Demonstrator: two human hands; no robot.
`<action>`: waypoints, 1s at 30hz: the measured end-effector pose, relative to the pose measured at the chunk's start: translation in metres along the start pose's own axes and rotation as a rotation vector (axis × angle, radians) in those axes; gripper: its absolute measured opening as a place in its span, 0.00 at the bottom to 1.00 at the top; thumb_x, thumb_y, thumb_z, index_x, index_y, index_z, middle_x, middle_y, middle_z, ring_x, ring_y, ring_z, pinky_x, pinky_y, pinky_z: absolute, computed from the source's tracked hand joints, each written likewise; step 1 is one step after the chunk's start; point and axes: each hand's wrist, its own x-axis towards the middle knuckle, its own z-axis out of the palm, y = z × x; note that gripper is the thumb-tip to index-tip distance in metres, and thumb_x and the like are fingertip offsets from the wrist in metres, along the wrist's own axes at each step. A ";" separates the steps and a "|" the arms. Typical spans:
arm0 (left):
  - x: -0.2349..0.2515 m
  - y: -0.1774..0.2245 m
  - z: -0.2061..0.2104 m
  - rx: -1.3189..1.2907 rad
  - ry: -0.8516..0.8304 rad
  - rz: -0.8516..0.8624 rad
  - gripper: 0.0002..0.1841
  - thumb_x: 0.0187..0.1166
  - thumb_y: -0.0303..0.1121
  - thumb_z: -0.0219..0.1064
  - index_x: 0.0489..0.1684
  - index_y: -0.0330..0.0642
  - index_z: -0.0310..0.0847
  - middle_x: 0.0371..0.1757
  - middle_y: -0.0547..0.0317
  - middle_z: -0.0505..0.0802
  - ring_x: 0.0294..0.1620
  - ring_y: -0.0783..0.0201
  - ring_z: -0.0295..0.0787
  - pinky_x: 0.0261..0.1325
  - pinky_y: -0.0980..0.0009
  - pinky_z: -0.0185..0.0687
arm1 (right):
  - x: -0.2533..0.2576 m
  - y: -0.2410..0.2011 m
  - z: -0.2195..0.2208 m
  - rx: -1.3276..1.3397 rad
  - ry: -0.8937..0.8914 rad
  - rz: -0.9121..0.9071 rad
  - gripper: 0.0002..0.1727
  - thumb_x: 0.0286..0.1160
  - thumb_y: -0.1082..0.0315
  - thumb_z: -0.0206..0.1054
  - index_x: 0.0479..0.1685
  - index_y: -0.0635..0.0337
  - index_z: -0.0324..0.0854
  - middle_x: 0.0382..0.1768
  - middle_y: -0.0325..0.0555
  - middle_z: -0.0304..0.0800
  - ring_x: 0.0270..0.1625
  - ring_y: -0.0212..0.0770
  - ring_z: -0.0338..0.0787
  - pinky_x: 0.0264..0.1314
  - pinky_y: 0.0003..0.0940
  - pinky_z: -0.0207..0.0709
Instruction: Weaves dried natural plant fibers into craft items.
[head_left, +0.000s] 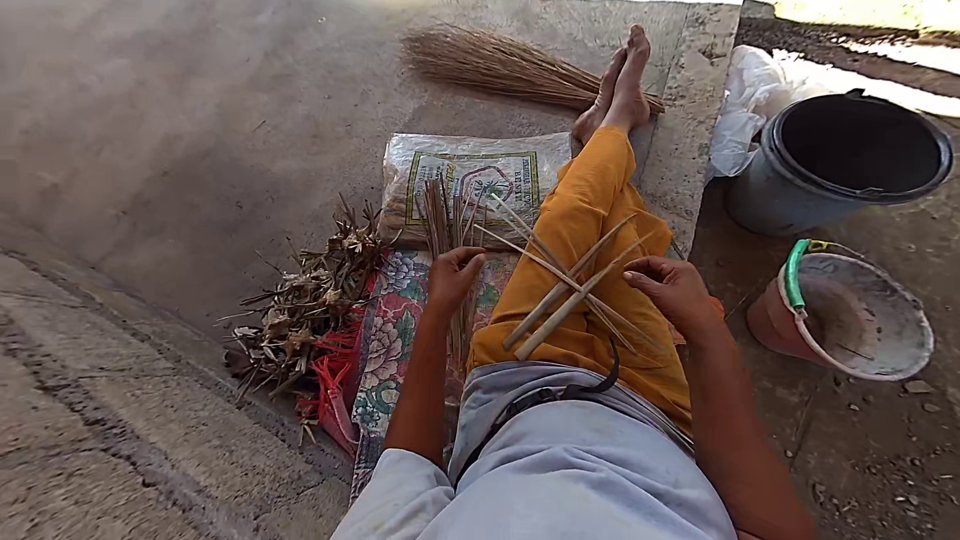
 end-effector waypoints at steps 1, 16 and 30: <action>0.005 -0.015 -0.013 0.040 0.065 -0.039 0.12 0.86 0.34 0.65 0.57 0.38 0.89 0.48 0.49 0.94 0.44 0.59 0.91 0.52 0.56 0.85 | 0.000 0.000 -0.003 0.012 0.021 -0.005 0.10 0.82 0.69 0.68 0.53 0.66 0.86 0.42 0.54 0.90 0.41 0.44 0.88 0.52 0.50 0.80; 0.014 -0.108 0.035 0.608 -0.112 -0.496 0.17 0.77 0.41 0.73 0.60 0.46 0.90 0.61 0.41 0.92 0.66 0.38 0.85 0.66 0.32 0.74 | -0.012 -0.021 -0.021 0.076 0.076 -0.099 0.09 0.81 0.70 0.67 0.53 0.63 0.86 0.41 0.45 0.91 0.38 0.34 0.90 0.48 0.34 0.85; 0.019 -0.116 0.061 0.739 -0.100 -0.472 0.18 0.79 0.41 0.70 0.63 0.46 0.87 0.69 0.41 0.86 0.67 0.40 0.84 0.66 0.37 0.76 | -0.008 -0.017 -0.016 0.105 0.040 -0.102 0.08 0.82 0.72 0.66 0.52 0.65 0.86 0.39 0.46 0.91 0.37 0.34 0.90 0.48 0.33 0.85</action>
